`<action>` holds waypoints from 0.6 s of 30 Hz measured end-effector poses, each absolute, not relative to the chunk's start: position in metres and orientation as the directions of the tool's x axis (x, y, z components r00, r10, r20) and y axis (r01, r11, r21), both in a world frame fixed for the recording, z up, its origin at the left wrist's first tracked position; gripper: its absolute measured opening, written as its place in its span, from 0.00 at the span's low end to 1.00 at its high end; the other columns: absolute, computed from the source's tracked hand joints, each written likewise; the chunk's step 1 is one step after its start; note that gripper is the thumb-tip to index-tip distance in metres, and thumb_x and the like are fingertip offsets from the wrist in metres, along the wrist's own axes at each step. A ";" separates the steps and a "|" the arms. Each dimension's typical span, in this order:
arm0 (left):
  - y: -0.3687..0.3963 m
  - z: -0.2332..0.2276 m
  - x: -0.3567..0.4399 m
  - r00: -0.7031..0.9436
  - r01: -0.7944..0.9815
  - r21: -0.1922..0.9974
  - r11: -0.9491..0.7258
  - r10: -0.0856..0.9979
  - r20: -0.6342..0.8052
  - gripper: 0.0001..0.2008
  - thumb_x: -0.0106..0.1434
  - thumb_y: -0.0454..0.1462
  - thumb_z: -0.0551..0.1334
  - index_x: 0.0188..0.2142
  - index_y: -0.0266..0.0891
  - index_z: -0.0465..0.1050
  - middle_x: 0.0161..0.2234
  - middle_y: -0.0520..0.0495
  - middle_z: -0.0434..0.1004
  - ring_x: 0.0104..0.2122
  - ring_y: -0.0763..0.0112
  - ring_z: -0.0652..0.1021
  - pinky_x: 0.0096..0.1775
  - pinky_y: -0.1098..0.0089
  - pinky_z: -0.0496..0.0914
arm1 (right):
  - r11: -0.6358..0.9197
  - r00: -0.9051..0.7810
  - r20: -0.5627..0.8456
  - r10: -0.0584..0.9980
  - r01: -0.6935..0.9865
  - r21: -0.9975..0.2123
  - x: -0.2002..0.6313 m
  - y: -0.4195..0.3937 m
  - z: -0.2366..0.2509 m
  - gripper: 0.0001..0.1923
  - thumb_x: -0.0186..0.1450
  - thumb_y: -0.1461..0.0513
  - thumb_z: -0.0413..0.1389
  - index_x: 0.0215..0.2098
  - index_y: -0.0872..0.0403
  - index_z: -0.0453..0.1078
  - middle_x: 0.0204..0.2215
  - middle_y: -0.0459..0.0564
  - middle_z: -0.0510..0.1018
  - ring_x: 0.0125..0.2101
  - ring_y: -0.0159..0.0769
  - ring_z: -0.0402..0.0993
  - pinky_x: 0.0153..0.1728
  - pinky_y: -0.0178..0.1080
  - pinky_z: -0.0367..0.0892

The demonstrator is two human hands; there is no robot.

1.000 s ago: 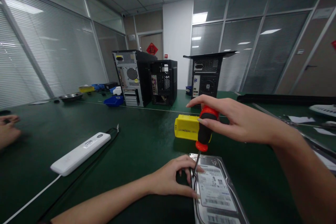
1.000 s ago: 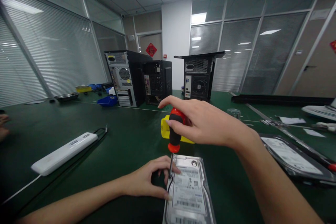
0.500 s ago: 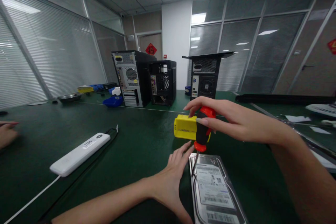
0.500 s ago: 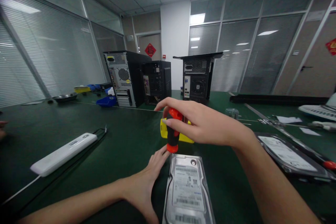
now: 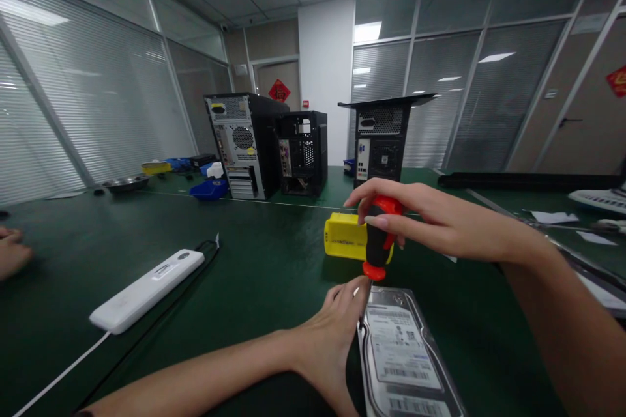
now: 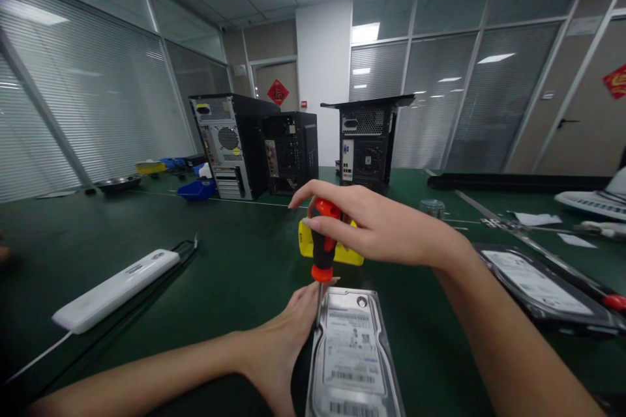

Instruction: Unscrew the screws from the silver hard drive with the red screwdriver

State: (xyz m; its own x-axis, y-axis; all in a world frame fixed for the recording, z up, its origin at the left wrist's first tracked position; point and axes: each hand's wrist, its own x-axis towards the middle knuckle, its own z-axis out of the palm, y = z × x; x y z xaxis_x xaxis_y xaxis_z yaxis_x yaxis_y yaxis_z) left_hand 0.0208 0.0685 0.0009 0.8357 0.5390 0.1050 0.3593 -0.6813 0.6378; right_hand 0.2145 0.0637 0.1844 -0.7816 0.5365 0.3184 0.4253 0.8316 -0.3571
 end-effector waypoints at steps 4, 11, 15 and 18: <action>0.071 -0.004 0.019 0.844 0.327 0.642 -0.694 0.520 0.132 0.82 0.20 0.59 0.73 0.66 0.30 0.27 0.66 0.27 0.32 0.62 0.29 0.43 0.60 0.41 0.33 | 0.842 -0.783 0.342 0.520 0.401 -0.362 0.210 0.069 0.181 0.17 0.70 0.53 0.45 0.53 0.51 0.62 0.42 0.50 0.74 0.38 0.38 0.72 0.38 0.40 0.65; 0.081 0.004 0.009 0.844 0.315 0.609 -0.728 0.508 0.172 0.80 0.20 0.55 0.74 0.66 0.35 0.29 0.64 0.30 0.41 0.61 0.32 0.47 0.60 0.40 0.40 | 0.846 -0.779 0.350 0.520 0.414 -0.335 0.210 0.069 0.181 0.16 0.71 0.54 0.45 0.52 0.51 0.62 0.40 0.50 0.73 0.37 0.37 0.70 0.39 0.40 0.64; 0.081 0.009 0.003 0.830 0.354 0.610 -0.709 0.538 0.144 0.79 0.21 0.54 0.74 0.66 0.35 0.31 0.62 0.30 0.44 0.60 0.31 0.50 0.60 0.39 0.41 | 0.854 -0.780 0.363 0.510 0.409 -0.320 0.209 0.069 0.179 0.17 0.71 0.54 0.45 0.53 0.51 0.61 0.38 0.48 0.73 0.35 0.36 0.70 0.38 0.39 0.63; 0.080 0.009 0.001 0.820 0.352 0.616 -0.704 0.550 0.160 0.78 0.22 0.54 0.74 0.66 0.36 0.32 0.62 0.31 0.45 0.59 0.32 0.51 0.60 0.39 0.41 | 0.864 -0.787 0.373 0.492 0.391 -0.316 0.207 0.070 0.177 0.17 0.71 0.54 0.45 0.54 0.51 0.61 0.37 0.48 0.73 0.34 0.35 0.70 0.37 0.38 0.63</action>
